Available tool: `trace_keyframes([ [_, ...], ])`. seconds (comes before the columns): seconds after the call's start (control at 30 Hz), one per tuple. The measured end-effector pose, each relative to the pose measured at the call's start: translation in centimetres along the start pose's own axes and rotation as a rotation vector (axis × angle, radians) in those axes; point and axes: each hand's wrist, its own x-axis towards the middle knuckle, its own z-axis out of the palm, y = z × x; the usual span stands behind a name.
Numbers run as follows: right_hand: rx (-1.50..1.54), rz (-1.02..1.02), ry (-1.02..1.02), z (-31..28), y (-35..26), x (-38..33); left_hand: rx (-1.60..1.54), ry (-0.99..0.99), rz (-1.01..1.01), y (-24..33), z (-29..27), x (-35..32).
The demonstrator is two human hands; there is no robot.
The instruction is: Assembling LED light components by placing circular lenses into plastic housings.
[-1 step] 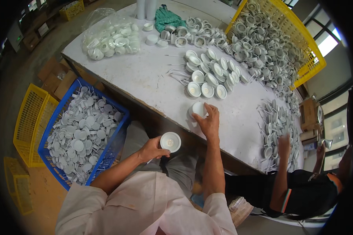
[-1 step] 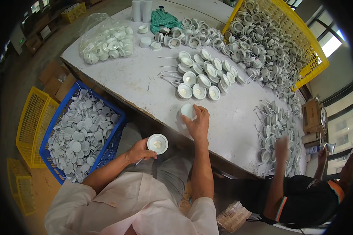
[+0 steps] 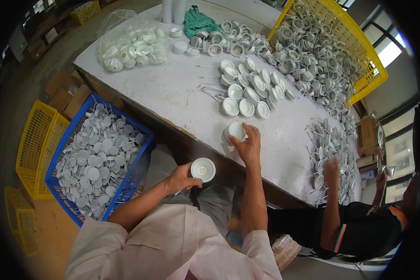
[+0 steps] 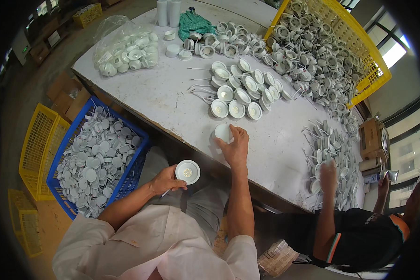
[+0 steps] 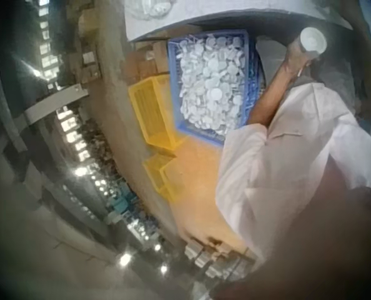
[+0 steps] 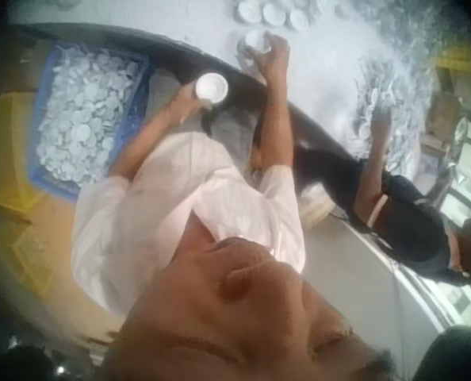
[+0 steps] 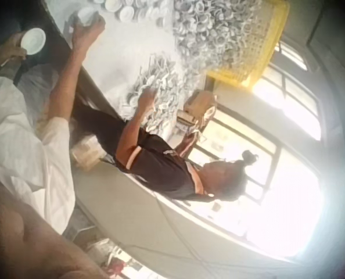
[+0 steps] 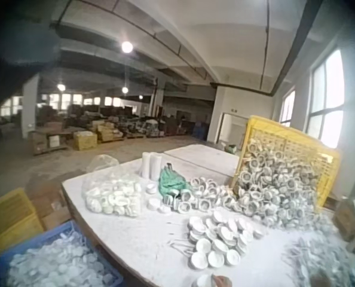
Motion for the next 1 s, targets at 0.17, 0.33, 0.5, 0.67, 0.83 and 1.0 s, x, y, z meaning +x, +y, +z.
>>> trace_keyframes([
  [0.17,0.051,0.053,0.048,-0.7,-0.7,0.0,0.028,0.000,0.002,-0.1,-0.1,0.5],
  [0.33,0.181,0.177,0.081,-2.2,-2.4,-0.4,-0.031,0.015,0.012,-0.3,-0.1,0.4],
  [0.5,0.876,0.465,0.152,-2.8,-4.5,-2.6,-0.160,0.127,0.116,0.2,0.1,0.6],
  [0.67,0.939,0.540,-0.104,-1.5,-5.8,-6.4,-0.184,0.352,0.232,2.3,2.6,1.6],
  [0.83,0.982,0.477,-0.211,-0.5,-7.6,-9.3,-0.016,0.452,0.271,2.5,4.2,2.5],
  [1.0,0.935,0.378,-0.233,0.4,-7.7,-11.2,0.093,0.528,0.321,1.9,4.6,1.7],
])
